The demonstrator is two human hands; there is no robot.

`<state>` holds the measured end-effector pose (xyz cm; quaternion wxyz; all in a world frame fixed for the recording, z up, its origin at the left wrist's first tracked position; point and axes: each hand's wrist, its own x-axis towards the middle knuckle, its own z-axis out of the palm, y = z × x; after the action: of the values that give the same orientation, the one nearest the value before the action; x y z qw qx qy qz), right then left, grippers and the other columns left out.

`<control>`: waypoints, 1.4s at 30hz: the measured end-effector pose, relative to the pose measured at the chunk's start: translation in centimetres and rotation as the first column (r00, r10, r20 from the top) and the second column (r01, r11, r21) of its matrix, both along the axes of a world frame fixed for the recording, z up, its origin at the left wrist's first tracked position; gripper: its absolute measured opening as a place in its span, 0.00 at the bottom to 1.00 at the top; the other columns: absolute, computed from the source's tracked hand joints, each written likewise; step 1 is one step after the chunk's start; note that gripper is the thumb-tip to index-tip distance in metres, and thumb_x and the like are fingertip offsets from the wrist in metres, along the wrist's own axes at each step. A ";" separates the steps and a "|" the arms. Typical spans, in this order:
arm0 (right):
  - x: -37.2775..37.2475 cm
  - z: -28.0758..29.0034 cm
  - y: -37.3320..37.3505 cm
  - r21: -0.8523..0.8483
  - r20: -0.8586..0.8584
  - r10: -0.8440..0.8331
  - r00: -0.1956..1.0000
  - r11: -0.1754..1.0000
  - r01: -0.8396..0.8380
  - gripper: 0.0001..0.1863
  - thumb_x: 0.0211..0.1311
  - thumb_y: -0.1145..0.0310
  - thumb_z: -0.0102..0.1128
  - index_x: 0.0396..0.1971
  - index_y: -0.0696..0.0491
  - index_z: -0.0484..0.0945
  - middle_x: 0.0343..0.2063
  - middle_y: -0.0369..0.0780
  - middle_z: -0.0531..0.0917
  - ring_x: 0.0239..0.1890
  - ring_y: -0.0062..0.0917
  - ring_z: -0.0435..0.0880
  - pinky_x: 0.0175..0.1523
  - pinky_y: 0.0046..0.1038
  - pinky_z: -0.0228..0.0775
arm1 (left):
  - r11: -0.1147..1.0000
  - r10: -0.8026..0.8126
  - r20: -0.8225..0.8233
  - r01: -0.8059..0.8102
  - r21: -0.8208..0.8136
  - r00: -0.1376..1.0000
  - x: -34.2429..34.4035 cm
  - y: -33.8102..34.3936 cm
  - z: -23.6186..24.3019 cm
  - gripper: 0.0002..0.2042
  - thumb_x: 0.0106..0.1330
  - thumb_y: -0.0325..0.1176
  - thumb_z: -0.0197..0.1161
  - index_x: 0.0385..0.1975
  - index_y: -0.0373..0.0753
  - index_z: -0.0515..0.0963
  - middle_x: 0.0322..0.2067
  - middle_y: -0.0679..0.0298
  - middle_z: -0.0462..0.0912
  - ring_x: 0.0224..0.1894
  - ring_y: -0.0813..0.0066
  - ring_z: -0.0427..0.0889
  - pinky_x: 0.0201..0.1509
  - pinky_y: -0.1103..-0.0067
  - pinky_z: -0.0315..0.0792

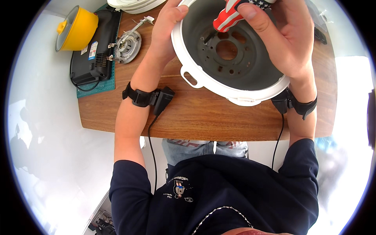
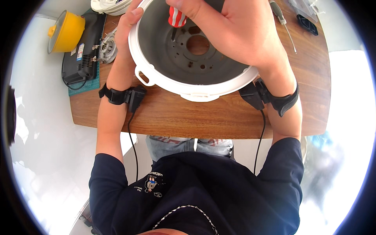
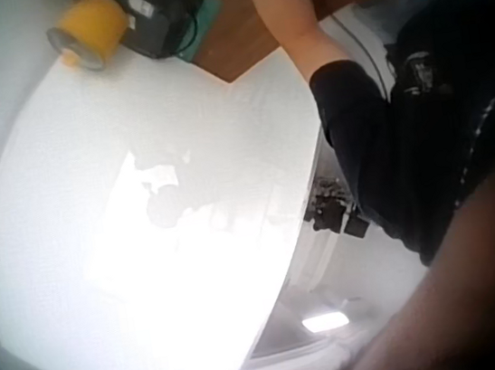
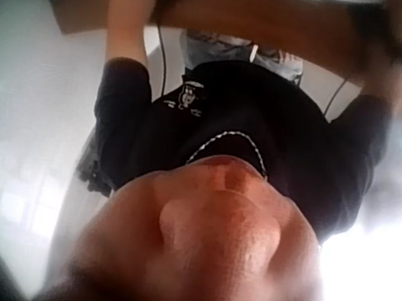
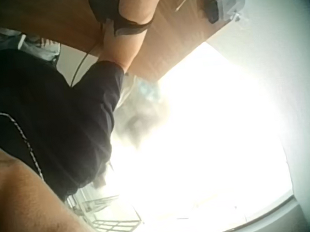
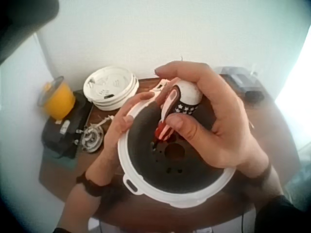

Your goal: The person disassembles a white rice cooker using a screwdriver, removing the heating element and internal components. They then reassemble the cooker, securing the parts with screws and placing the inner pot back inside.

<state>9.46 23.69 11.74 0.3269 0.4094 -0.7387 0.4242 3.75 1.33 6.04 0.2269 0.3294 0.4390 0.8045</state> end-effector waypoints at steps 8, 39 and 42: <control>1.5 1.5 0.0 -0.287 0.168 0.019 0.986 0.958 0.030 0.31 0.74 0.62 0.63 0.67 0.64 0.63 0.43 0.42 0.82 0.45 0.22 0.82 0.53 0.22 0.75 | 0.988 0.081 -0.043 -0.086 -0.125 0.996 0.3 0.2 1.6 0.40 0.72 0.50 0.63 0.74 0.29 0.56 0.67 0.49 0.71 0.68 0.62 0.73 0.72 0.70 0.67; 3.9 4.9 1.7 -0.536 0.214 -0.226 0.950 0.786 0.308 0.26 0.82 0.66 0.45 0.71 0.64 0.59 0.58 0.63 0.76 0.58 0.51 0.81 0.62 0.46 0.77 | 0.700 0.502 -0.600 -0.700 -0.142 0.623 -0.5 -3.9 5.1 0.07 0.67 0.30 0.71 0.41 0.37 0.85 0.36 0.69 0.88 0.41 0.81 0.84 0.48 0.82 0.76; 3.7 4.8 1.8 -0.522 0.223 -0.226 0.948 0.794 0.313 0.26 0.81 0.67 0.45 0.70 0.65 0.58 0.58 0.64 0.76 0.58 0.51 0.82 0.62 0.44 0.78 | 0.568 0.416 -0.645 -0.737 -0.366 0.641 -1.3 -5.9 4.6 0.06 0.69 0.30 0.68 0.41 0.35 0.84 0.31 0.67 0.88 0.32 0.81 0.81 0.40 0.80 0.76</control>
<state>13.18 25.45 16.52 0.4316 0.1553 -0.6583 0.5968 2.48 -4.61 10.68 -0.0873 0.2622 0.7970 0.5371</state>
